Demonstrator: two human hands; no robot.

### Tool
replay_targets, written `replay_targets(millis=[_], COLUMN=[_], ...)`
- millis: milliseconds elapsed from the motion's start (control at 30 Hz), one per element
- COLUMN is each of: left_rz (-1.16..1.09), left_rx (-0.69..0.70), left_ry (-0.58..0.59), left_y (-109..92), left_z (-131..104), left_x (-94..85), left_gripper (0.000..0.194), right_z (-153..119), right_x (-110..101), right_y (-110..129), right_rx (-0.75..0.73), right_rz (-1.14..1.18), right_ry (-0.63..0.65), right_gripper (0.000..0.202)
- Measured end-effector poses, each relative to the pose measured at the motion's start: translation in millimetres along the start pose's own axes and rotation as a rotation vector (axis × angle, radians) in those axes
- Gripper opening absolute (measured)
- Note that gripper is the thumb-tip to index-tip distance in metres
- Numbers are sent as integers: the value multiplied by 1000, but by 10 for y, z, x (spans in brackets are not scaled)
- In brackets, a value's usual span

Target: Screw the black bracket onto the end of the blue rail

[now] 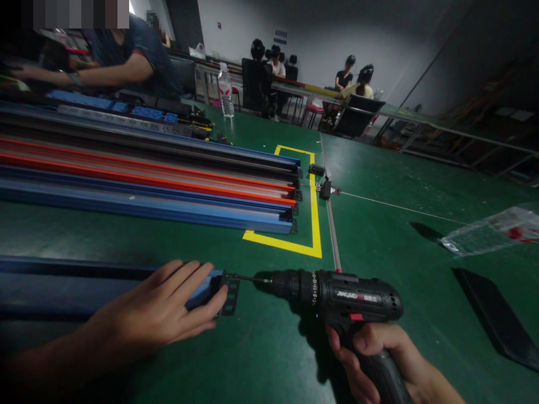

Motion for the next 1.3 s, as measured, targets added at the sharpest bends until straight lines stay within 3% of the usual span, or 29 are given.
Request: replay_targets(millis=[367, 733, 967, 1300], left_rz=[-11, -26, -23, -10], left_rx=[-10, -8, -1, -1], left_ry=[-23, -5, 19, 33], left_y=[20, 28, 28, 28], left_z=[40, 46, 55, 47], left_x=[-17, -23, -17, -20], left_gripper=[40, 39, 40, 44], right_z=[17, 54, 84, 53], right_x=[-3, 120, 187, 113], right_y=[-3, 84, 92, 57], right_rx=[34, -59, -72, -42], right_rz=[-23, -266, -202, -213], right_ry=[-2, 14, 86, 34], right_gripper=[35, 45, 35, 34])
Point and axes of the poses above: each hand's wrist, its own z-axis towards the middle knuckle, its own x-axis out of the palm, y = z × x, the point moved 5 cm from there along z, towards the middle knuckle, and after that the axes turned 4 degrees about -z, right-handed, at the moved point
